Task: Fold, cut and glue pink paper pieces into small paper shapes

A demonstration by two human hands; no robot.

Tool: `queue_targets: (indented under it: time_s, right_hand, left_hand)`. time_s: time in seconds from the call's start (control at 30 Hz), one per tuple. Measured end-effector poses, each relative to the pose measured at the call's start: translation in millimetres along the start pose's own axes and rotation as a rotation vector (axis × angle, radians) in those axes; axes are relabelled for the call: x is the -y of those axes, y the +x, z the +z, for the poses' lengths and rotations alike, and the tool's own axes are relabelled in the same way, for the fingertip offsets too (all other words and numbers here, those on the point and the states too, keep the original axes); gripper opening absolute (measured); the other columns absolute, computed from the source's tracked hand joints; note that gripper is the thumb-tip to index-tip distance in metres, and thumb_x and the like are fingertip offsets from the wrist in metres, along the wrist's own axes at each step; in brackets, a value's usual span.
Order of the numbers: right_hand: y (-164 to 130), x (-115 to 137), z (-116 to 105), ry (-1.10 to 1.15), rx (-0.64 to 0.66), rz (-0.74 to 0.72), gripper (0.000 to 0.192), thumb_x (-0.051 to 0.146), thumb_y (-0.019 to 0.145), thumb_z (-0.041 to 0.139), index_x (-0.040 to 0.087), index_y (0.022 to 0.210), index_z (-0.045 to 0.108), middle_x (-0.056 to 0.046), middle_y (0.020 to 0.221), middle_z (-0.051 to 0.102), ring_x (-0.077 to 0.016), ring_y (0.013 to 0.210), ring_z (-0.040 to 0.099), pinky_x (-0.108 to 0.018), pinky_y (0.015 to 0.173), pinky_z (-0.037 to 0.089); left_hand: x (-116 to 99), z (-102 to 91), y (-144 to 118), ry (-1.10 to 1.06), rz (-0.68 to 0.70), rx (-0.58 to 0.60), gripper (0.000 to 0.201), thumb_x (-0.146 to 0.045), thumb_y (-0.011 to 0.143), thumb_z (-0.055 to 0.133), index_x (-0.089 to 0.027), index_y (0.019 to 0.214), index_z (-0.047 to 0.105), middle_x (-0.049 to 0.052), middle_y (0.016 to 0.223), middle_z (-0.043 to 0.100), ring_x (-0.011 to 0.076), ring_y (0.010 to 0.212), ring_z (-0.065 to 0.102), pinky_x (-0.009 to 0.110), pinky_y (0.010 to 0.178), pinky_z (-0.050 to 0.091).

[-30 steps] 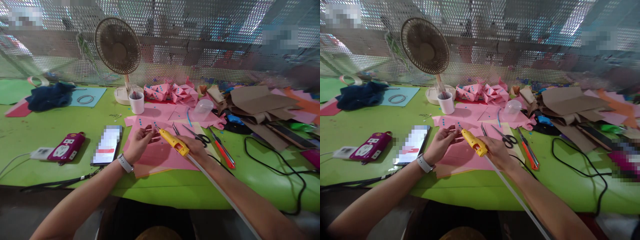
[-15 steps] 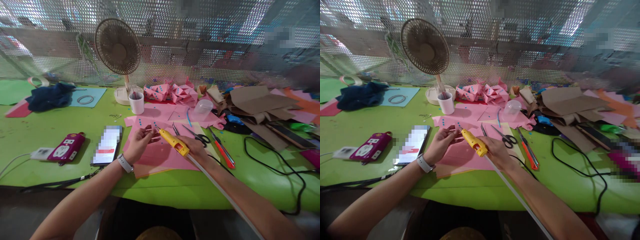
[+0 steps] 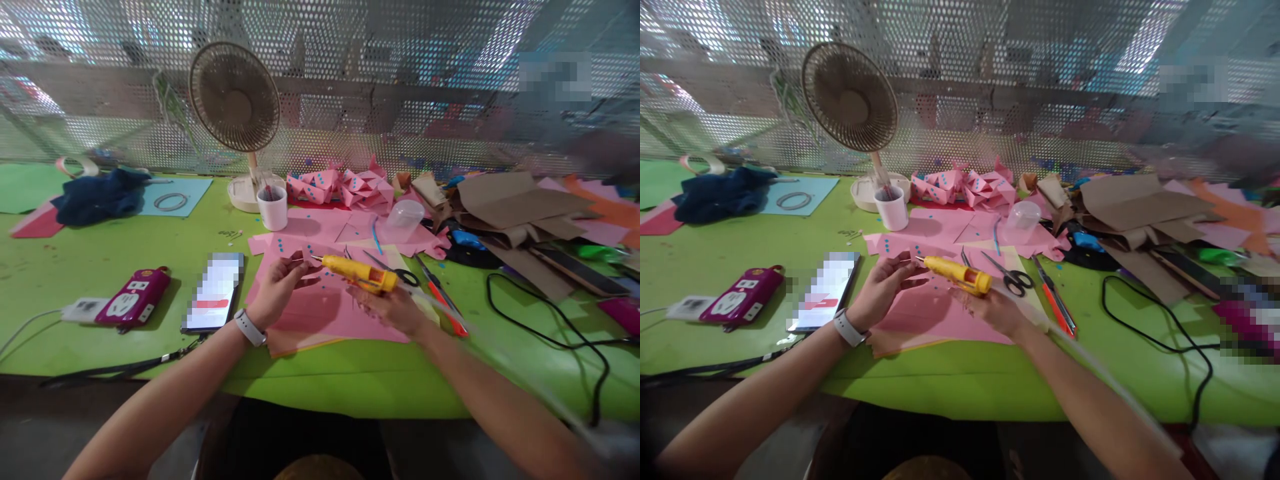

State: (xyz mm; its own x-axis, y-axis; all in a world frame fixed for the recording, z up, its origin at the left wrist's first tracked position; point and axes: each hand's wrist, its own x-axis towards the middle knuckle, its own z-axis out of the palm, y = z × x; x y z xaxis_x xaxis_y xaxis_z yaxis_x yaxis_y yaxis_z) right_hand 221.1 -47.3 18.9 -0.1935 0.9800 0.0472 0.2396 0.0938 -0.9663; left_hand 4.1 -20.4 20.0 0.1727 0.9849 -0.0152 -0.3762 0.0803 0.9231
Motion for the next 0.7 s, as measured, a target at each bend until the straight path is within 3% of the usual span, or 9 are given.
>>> queue_targets:
  time_s: [0.07,0.17,0.27,0.37,0.53,0.7]
  right_hand:
    - [-1,6,-2,0.282,0.071,0.052,0.027,0.044,0.075,0.073,0.020,0.082,0.065,0.005,0.051,0.051,-0.0111,0.046,0.047,-0.026,0.046,0.041]
    - [0,16,-12,0.595,0.157,-0.008,0.027,0.044,0.075,0.073,0.021,0.085,0.065,0.009,0.046,0.040,-0.0074,0.039,0.033,-0.025,0.044,0.037]
    - [-2,33,-29,0.709,0.169,-0.050,0.024,0.045,0.077,0.070,0.023,0.087,0.067,0.010,0.045,0.033,-0.0065,0.038,0.023,-0.023,0.041,0.029]
    - [-11,51,-52,0.709,0.103,-0.107,0.022,0.044,0.077,0.069,0.025,0.087,0.068,0.010,0.045,0.026,-0.0071,0.038,0.018,-0.023,0.041,0.026]
    - [-28,53,-104,0.481,-0.198,-0.227,0.021,0.045,0.077,0.068,0.025,0.083,0.067,0.008,0.046,0.029,-0.0094,0.041,0.023,-0.028,0.047,0.029]
    - [-41,0,-167,-0.027,-0.656,-0.225,0.019,0.044,0.080,0.061,0.026,0.086,0.062,0.002,0.052,0.042,-0.0146,0.047,0.039,-0.034,0.058,0.041]
  left_hand:
    - [0,0.0,0,-0.020,0.007,-0.006,0.023,-0.032,0.076,0.074,-0.014,0.086,0.063,0.009,0.109,0.064,0.0242,0.097,0.069,0.041,0.083,0.059]
    - [-1,0.2,0,-0.020,0.018,-0.013,0.023,-0.031,0.075,0.075,-0.013,0.083,0.062,0.009,0.110,0.061,0.0260,0.099,0.068,0.040,0.081,0.060]
    - [-2,-0.2,0,-0.003,0.023,-0.011,0.022,-0.031,0.076,0.074,-0.013,0.080,0.062,0.008,0.107,0.060,0.0269,0.102,0.067,0.039,0.081,0.060]
    - [-1,-1.4,2,0.014,0.027,-0.014,0.021,-0.031,0.076,0.074,-0.013,0.079,0.064,0.008,0.107,0.059,0.0275,0.103,0.066,0.038,0.081,0.060]
    - [-1,-3.4,4,0.029,0.037,-0.012,0.019,-0.030,0.076,0.074,-0.013,0.081,0.067,0.005,0.102,0.058,0.0269,0.105,0.066,0.035,0.082,0.060]
    - [-2,-4.3,6,0.036,0.054,-0.023,0.018,-0.029,0.076,0.074,-0.013,0.080,0.066,0.005,0.099,0.060,0.0267,0.105,0.066,0.034,0.081,0.059]
